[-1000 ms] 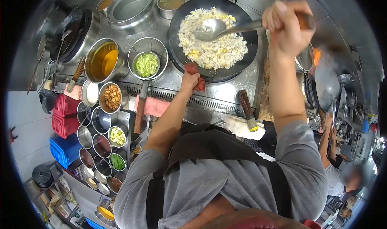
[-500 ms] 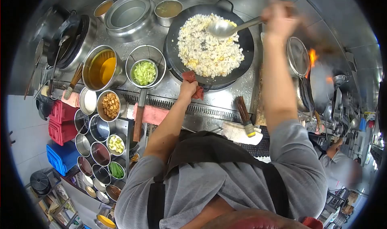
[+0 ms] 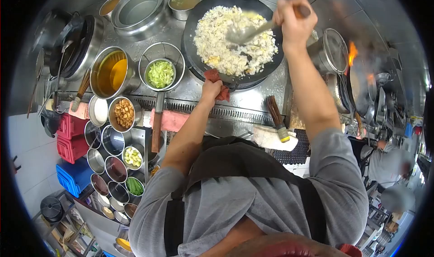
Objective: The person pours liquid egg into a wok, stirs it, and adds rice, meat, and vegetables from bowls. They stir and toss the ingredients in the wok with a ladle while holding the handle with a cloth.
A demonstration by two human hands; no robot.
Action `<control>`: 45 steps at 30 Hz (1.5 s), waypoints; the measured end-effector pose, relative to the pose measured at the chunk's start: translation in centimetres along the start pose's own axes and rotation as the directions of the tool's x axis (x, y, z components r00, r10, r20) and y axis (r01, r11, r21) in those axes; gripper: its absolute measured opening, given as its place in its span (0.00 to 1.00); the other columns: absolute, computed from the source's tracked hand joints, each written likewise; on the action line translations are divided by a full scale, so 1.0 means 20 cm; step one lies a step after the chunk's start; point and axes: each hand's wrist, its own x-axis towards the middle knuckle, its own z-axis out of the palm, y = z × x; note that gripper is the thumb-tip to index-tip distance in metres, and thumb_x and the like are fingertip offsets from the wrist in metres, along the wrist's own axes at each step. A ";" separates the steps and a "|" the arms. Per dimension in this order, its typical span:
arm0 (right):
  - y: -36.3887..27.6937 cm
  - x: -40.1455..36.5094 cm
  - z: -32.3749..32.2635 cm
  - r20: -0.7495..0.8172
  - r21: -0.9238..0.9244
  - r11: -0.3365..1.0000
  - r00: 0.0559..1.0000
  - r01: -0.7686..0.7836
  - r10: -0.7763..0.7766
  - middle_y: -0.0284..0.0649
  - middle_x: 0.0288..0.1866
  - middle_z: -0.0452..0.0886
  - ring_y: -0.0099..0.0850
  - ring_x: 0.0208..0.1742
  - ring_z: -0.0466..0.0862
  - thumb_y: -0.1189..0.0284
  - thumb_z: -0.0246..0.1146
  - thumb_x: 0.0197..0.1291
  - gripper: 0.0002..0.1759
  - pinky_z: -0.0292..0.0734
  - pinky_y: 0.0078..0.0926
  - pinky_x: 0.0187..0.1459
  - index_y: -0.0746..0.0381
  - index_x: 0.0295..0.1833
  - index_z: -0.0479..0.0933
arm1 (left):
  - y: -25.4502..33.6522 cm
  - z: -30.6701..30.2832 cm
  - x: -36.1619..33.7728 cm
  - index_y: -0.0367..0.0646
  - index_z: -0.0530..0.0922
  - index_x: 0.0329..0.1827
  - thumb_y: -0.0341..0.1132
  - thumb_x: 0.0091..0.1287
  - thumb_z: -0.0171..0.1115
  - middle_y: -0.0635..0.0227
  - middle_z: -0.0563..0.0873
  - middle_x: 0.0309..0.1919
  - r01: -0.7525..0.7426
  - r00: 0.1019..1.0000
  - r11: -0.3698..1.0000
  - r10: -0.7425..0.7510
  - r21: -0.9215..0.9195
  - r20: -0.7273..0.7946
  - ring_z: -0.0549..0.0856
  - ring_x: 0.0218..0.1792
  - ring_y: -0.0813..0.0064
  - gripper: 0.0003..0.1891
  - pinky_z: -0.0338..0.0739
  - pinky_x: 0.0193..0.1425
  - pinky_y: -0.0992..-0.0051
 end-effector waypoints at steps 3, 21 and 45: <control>-0.24 0.15 0.02 -0.043 0.069 0.988 0.990 0.135 -0.133 0.37 0.15 0.69 0.26 0.14 0.68 0.82 0.62 0.56 0.08 0.65 0.27 0.19 0.65 0.28 0.70 | 0.04 0.00 0.02 0.36 0.74 0.49 0.26 0.57 0.53 0.62 0.83 0.33 -0.027 1.000 0.993 0.025 0.113 0.015 0.85 0.32 0.70 0.15 0.81 0.35 0.72; -0.10 0.25 -0.07 -0.360 0.068 0.997 0.931 -0.029 0.051 0.35 0.14 0.67 0.24 0.13 0.65 0.82 0.61 0.52 0.10 0.61 0.25 0.17 0.64 0.25 0.68 | -0.07 -0.01 0.14 0.33 0.75 0.51 0.29 0.55 0.57 0.57 0.85 0.38 -0.094 0.995 0.993 0.095 0.076 -0.008 0.86 0.34 0.65 0.19 0.80 0.35 0.70; -0.72 0.21 -0.16 -0.293 0.020 1.000 0.956 -0.019 0.024 0.29 0.17 0.67 0.20 0.13 0.67 0.74 0.63 0.57 0.10 0.66 0.22 0.15 0.57 0.31 0.67 | 0.17 -0.02 -1.10 0.36 0.72 0.45 0.25 0.57 0.48 0.56 0.81 0.30 -0.091 0.995 0.905 0.069 -0.416 -0.069 0.83 0.24 0.65 0.13 0.75 0.17 0.67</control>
